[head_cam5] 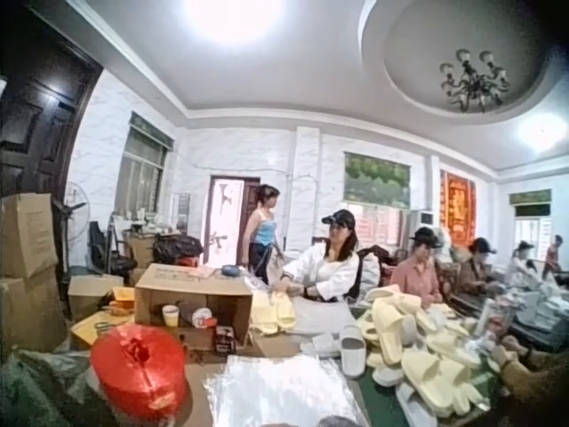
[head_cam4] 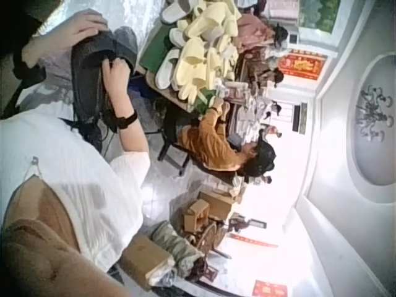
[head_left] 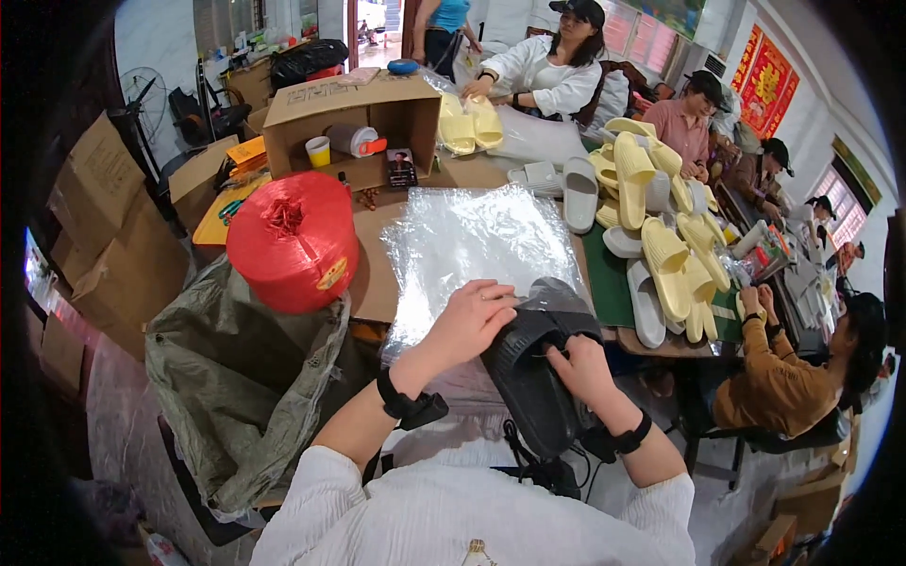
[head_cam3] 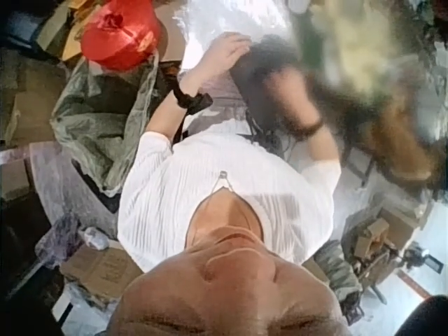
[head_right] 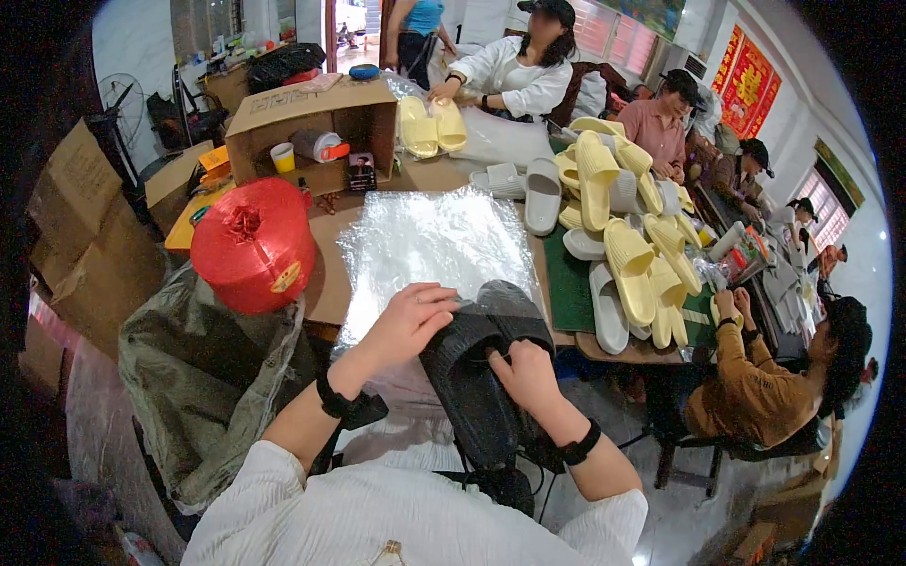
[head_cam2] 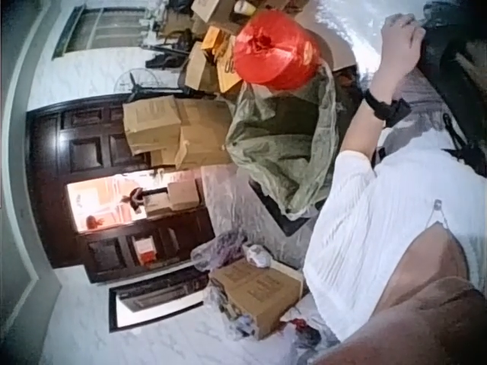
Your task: Packing pairs of slippers into plastic bags and placing them into a collection sack.
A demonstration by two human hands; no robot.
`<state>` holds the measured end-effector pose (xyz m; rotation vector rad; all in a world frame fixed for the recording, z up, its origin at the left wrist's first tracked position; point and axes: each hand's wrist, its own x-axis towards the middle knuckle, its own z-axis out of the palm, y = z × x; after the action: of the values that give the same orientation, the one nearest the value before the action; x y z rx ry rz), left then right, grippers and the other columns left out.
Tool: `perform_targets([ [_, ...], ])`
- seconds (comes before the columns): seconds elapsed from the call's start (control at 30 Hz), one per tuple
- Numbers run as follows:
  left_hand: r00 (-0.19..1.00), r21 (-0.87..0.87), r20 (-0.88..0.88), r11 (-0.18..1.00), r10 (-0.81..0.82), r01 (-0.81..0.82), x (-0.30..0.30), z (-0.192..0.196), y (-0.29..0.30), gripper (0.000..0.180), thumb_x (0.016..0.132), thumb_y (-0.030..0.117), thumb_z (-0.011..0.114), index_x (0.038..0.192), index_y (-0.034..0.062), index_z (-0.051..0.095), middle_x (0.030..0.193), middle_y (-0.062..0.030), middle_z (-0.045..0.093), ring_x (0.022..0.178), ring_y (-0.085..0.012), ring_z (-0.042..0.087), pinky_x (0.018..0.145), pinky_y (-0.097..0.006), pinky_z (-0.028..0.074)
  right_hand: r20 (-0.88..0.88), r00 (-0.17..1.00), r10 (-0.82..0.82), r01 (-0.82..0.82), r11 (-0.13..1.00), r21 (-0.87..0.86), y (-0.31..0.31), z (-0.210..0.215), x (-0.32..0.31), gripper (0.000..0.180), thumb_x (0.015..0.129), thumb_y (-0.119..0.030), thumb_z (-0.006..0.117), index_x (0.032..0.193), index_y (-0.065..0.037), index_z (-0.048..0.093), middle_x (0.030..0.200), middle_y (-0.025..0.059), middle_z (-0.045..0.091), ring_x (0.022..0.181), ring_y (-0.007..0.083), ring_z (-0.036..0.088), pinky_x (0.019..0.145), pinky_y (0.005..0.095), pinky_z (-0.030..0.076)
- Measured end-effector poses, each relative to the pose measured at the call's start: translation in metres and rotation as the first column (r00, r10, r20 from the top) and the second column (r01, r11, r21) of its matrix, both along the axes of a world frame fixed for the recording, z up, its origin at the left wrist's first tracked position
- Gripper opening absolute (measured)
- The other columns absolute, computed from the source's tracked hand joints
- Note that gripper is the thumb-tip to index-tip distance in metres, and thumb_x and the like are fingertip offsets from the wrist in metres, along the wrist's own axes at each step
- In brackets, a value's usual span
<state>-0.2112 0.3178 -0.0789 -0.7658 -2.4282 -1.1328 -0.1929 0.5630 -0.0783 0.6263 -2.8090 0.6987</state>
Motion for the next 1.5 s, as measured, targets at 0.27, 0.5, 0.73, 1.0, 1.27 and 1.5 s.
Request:
perform_targets([
  [0.27,0.990,-0.059,-0.051,0.990,-0.135,0.132,0.019,0.009,0.012,0.032,0.096,0.021,0.055,0.124,0.0080,0.064,0.138,-0.0089,0.056,0.135,-0.0338,0.041,0.110,-0.046,0.034,-0.082,0.992,0.094,-0.106,0.983,-0.153,-0.028,-0.022,-0.033,0.027,0.085,-0.021,0.064,0.075,0.004,0.062,0.074,0.0249,0.061,0.072,0.0426,0.061,0.067,0.0500,0.050],
  [0.5,0.972,-0.075,-0.098,0.975,-0.215,0.208,0.019,0.010,0.013,0.033,0.097,0.020,0.053,0.128,0.0096,0.061,0.142,-0.0074,0.052,0.137,-0.0328,0.040,0.114,-0.049,0.029,-0.209,0.971,0.118,-0.136,0.988,-0.074,-0.036,-0.040,-0.043,0.014,0.081,-0.015,0.066,0.085,-0.001,0.065,0.080,0.0197,0.063,0.082,0.0384,0.063,0.071,0.0480,0.052],
  [0.73,0.893,0.090,0.069,0.895,-0.444,0.438,0.026,0.013,0.020,0.033,0.098,0.017,0.050,0.127,0.0032,0.060,0.140,-0.0111,0.054,0.138,-0.0336,0.039,0.114,-0.044,0.030,-0.355,0.932,0.069,-0.018,0.989,0.146,-0.060,-0.035,-0.079,0.033,0.091,-0.029,0.059,0.080,0.003,0.062,0.074,0.0237,0.062,0.078,0.0395,0.063,0.069,0.0469,0.052],
  [1.0,0.849,0.165,0.157,0.861,-0.504,0.481,0.039,0.015,-0.001,0.034,0.099,0.015,0.048,0.129,0.0022,0.059,0.139,-0.0110,0.054,0.137,-0.0312,0.040,0.113,-0.041,0.032,-0.293,0.929,-0.225,0.231,0.973,-0.013,-0.076,-0.042,-0.124,0.037,0.092,-0.032,0.059,0.080,0.003,0.062,0.080,0.0246,0.063,0.075,0.0409,0.066,0.068,0.0465,0.054],
  [1.27,0.922,0.256,0.264,0.942,-0.282,0.215,0.014,0.014,-0.033,0.025,0.094,0.015,0.059,0.115,0.0043,0.069,0.119,-0.0122,0.067,0.111,-0.0271,0.062,0.096,-0.038,0.047,-0.013,0.969,-0.248,0.248,0.969,0.016,-0.083,-0.061,-0.135,0.046,0.092,-0.042,0.058,0.094,0.003,0.065,0.098,0.0273,0.063,0.094,0.0420,0.063,0.085,0.0470,0.050],
  [1.5,0.737,0.112,0.087,0.728,0.670,-0.676,-0.112,-0.051,-0.115,0.036,0.085,0.018,0.069,0.114,-0.0013,0.064,0.108,-0.0228,0.064,0.093,-0.0355,0.064,0.081,-0.043,0.051,0.026,0.994,-0.111,0.113,0.990,-0.090,-0.081,-0.045,-0.131,0.046,0.088,-0.041,0.063,0.092,0.005,0.064,0.093,0.0269,0.063,0.090,0.0430,0.062,0.081,0.0471,0.050],
])
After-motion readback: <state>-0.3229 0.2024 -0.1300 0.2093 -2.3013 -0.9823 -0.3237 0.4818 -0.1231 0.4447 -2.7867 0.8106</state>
